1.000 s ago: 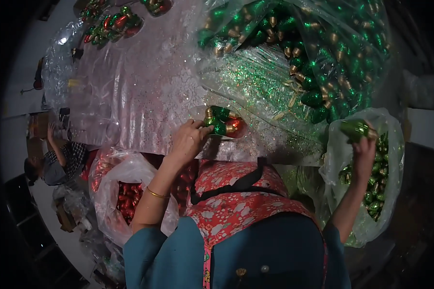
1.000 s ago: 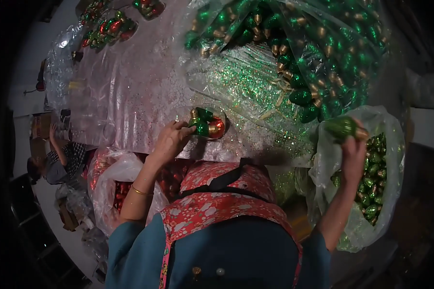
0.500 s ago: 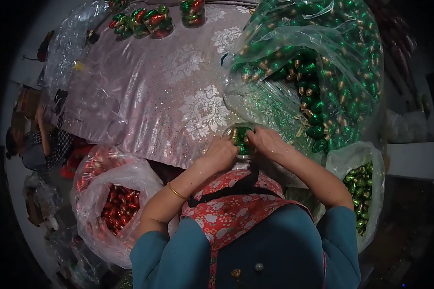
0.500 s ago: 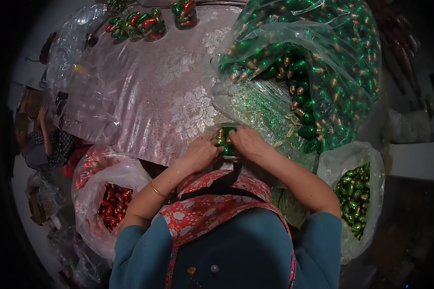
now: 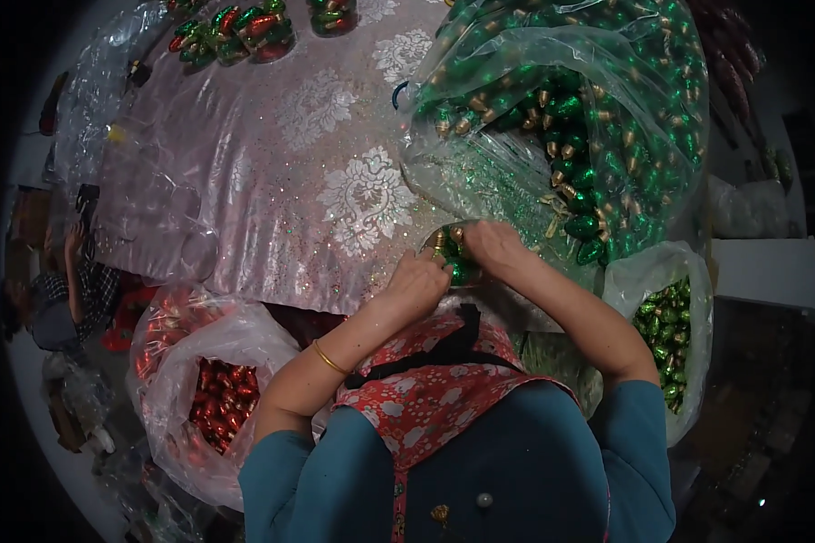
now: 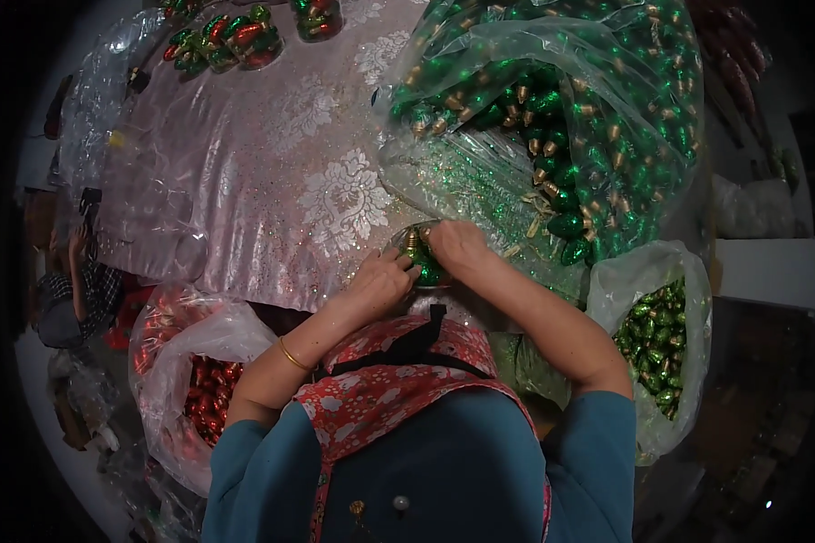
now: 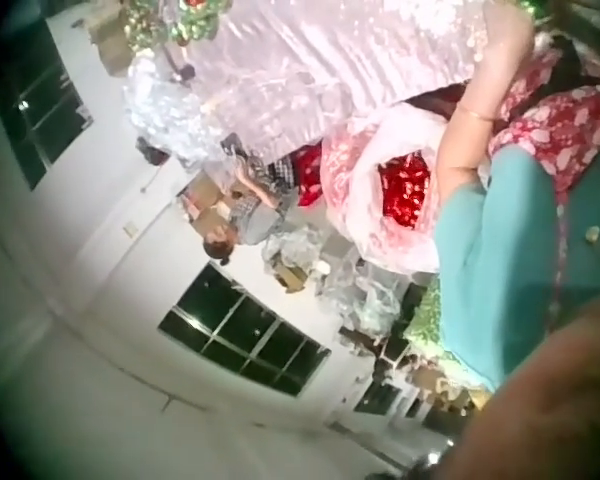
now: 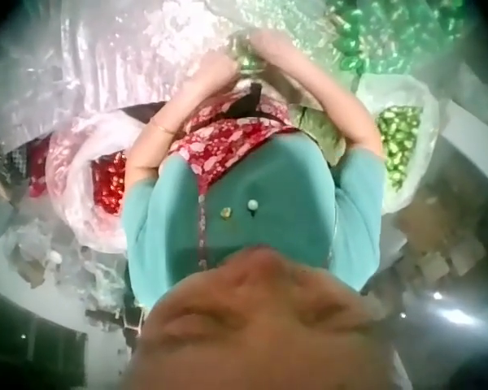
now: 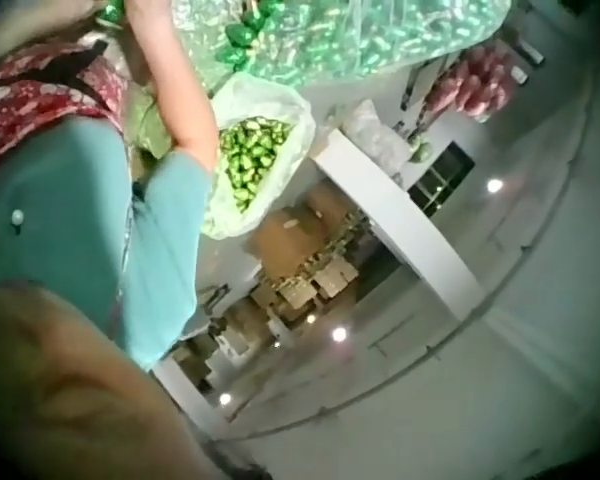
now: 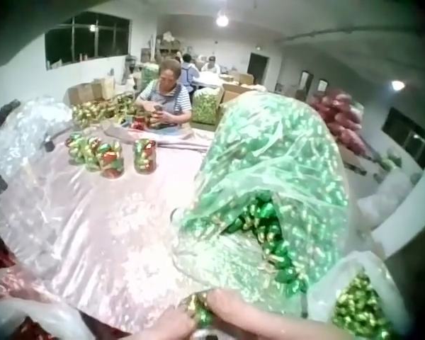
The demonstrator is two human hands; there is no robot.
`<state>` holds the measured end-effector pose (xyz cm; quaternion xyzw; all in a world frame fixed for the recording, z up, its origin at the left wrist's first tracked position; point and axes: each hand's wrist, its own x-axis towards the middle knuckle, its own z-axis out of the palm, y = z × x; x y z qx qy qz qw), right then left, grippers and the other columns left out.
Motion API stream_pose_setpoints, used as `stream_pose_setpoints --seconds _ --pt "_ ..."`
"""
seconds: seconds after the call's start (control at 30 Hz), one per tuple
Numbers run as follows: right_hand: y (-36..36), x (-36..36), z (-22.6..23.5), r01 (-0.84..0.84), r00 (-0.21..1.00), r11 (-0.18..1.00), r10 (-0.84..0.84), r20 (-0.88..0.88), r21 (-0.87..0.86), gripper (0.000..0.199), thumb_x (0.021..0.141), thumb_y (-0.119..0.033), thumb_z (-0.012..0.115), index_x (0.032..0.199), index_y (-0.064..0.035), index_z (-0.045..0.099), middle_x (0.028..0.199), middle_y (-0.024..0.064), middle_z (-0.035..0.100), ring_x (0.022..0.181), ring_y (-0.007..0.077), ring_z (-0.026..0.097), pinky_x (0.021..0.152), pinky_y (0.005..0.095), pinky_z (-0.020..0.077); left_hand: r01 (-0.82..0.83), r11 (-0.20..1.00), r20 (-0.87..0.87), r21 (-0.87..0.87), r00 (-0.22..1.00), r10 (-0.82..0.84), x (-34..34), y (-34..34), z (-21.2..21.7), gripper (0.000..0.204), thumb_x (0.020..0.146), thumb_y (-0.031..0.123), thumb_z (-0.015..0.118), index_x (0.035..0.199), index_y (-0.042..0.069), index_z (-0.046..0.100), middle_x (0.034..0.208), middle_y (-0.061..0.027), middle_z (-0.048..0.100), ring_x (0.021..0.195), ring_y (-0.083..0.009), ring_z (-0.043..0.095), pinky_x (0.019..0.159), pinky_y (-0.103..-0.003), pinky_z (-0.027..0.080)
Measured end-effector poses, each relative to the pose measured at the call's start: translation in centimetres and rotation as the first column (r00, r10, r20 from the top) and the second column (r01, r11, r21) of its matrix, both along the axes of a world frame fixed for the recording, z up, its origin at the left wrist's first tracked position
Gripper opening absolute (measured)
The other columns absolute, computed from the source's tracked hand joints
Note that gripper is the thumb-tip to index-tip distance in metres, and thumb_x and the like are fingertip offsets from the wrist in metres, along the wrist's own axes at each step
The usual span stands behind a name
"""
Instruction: The person packages small red and green ornaments into plastic bags by hand.
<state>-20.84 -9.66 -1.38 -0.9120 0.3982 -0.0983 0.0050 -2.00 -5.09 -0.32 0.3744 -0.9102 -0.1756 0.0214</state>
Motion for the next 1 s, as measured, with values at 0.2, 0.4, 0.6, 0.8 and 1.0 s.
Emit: stream_pose_setpoints --seconds 0.2,0.4,0.6,0.8,1.0 --pt "0.0 1.5 0.0 0.066 0.978 0.991 -0.040 -0.206 0.118 0.011 0.075 -0.013 0.054 0.067 -0.0097 0.062 0.060 0.0092 0.057 0.055 0.0252 0.061 0.045 0.0367 0.0461 -0.022 0.999 -0.064 -0.043 0.998 0.020 0.3 0.3 0.1 0.023 0.076 0.019 0.057 0.096 0.009 0.064 0.087 -0.0076 0.059 0.087 -0.0239 0.056 0.070 -0.040 0.043" --pt "0.8 2.9 3.0 0.236 0.949 0.852 -0.099 -0.299 0.468 0.025 0.079 -0.018 0.060 0.096 -0.0019 0.049 0.072 0.0190 0.063 0.068 0.0378 0.064 0.058 0.0481 0.0512 -0.062 0.998 -0.045 0.015 0.997 0.062 -0.5 1.3 -1.4 0.014 0.072 0.018 0.058 0.066 0.010 0.066 0.073 -0.0071 0.062 0.080 -0.0271 0.060 0.071 -0.041 0.043" --pt "-0.3 0.3 0.7 0.137 0.887 0.921 0.050 -0.459 0.365 0.037 0.075 -0.024 0.066 0.099 -0.0035 0.046 0.073 0.0212 0.063 0.068 0.0395 0.063 0.057 0.0487 0.0489 -0.153 0.981 -0.274 -0.117 0.955 0.116 -0.4 3.3 -1.0 0.016 0.070 0.018 0.064 0.082 0.009 0.066 0.094 -0.0097 0.061 0.098 -0.0258 0.054 0.080 -0.041 0.040" --pt "-0.5 1.2 2.2 0.148 0.860 0.907 0.078 -0.505 0.393 0.044 0.072 -0.028 0.071 0.101 -0.0042 0.049 0.074 0.0227 0.063 0.069 0.0414 0.062 0.059 0.0484 0.0489 -0.862 0.493 -0.787 -0.117 0.383 0.484 13.7 10.5 1.1 0.023 0.076 0.004 0.059 0.099 0.000 0.060 0.107 -0.0149 0.058 0.102 -0.0308 0.055 0.090 -0.040 0.042" --pt "-0.2 2.3 3.9 0.289 0.853 0.851 -0.022 -0.521 0.438 0.037 0.074 -0.024 0.069 0.099 -0.0026 0.054 0.077 0.0246 0.062 0.075 0.0426 0.061 0.062 0.0499 0.0470 -0.900 -0.398 -0.320 0.177 -0.435 0.841 32.3 25.9 -10.5 0.024 0.083 0.018 0.059 0.099 -0.001 0.061 0.096 -0.0186 0.062 0.084 -0.0310 0.061 0.074 -0.038 0.048"
